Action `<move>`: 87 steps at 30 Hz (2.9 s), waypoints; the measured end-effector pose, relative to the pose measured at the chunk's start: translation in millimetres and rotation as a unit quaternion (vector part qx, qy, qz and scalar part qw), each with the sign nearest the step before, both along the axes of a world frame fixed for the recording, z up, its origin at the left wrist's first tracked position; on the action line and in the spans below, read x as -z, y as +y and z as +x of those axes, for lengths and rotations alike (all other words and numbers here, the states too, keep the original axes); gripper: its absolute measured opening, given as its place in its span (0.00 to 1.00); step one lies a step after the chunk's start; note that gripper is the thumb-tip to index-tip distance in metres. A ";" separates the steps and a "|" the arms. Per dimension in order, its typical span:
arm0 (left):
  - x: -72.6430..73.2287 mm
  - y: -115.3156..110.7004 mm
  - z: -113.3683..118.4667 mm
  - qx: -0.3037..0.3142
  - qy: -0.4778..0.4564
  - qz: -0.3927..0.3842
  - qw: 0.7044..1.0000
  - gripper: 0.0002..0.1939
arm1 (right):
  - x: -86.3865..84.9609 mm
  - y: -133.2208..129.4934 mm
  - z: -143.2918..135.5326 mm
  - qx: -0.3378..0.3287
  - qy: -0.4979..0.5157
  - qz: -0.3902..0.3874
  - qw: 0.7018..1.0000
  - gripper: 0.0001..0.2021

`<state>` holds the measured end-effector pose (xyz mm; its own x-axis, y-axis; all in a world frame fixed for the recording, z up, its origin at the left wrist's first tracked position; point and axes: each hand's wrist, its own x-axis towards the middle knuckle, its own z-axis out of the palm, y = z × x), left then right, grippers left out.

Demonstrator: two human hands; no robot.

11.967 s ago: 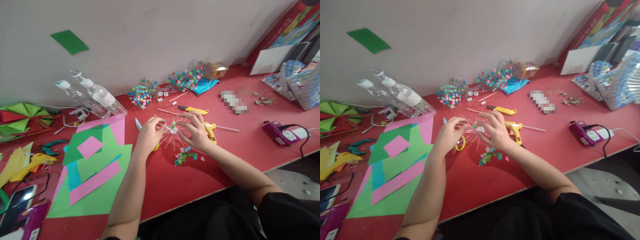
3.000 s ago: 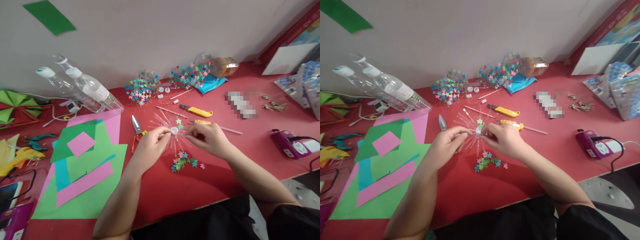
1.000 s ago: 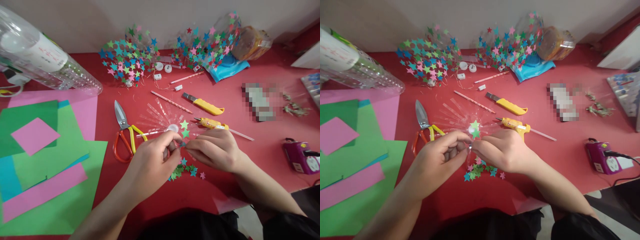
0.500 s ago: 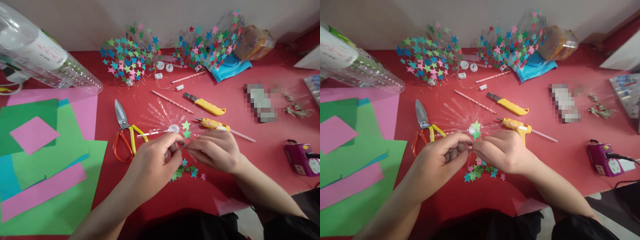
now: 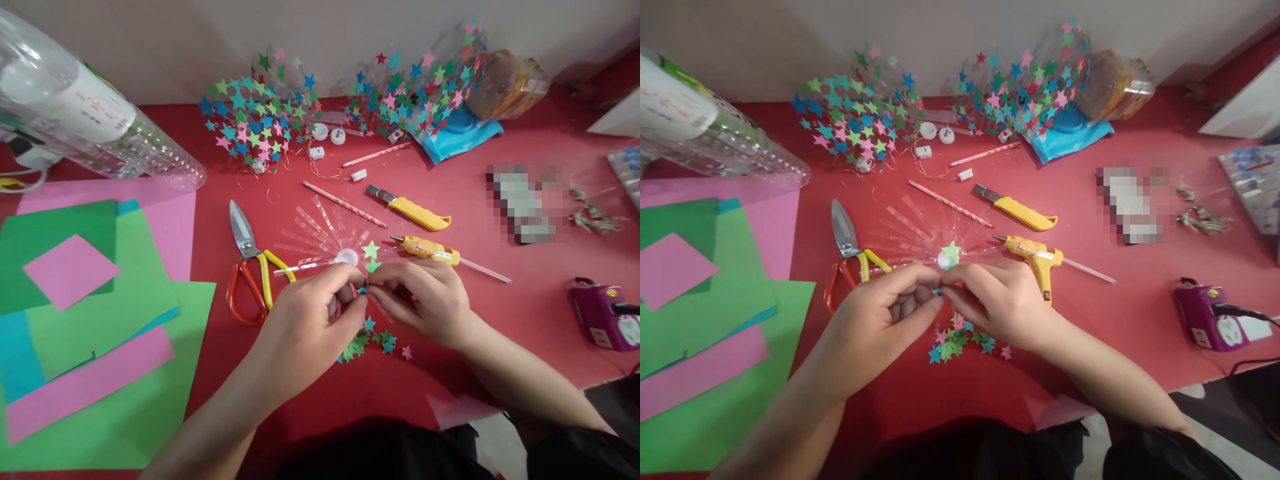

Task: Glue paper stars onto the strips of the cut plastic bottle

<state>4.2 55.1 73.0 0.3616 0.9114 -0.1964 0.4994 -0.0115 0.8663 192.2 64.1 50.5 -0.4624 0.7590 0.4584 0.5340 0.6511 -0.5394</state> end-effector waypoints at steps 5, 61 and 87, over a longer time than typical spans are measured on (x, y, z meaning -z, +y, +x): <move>2.4 0.2 -0.5 -0.021 -0.023 -0.029 0.999 0.04 | 0.5 -1.5 -1.8 0.011 0.008 -0.015 1.000 0.01; 22.3 15.5 -4.5 -0.053 -0.142 -0.063 0.986 0.12 | 30.4 -23.7 8.3 0.198 -0.029 0.154 0.968 0.08; 30.0 15.2 -3.5 -0.023 -0.124 -0.007 0.992 0.10 | 30.9 -28.0 1.5 0.148 -0.008 0.159 0.976 0.07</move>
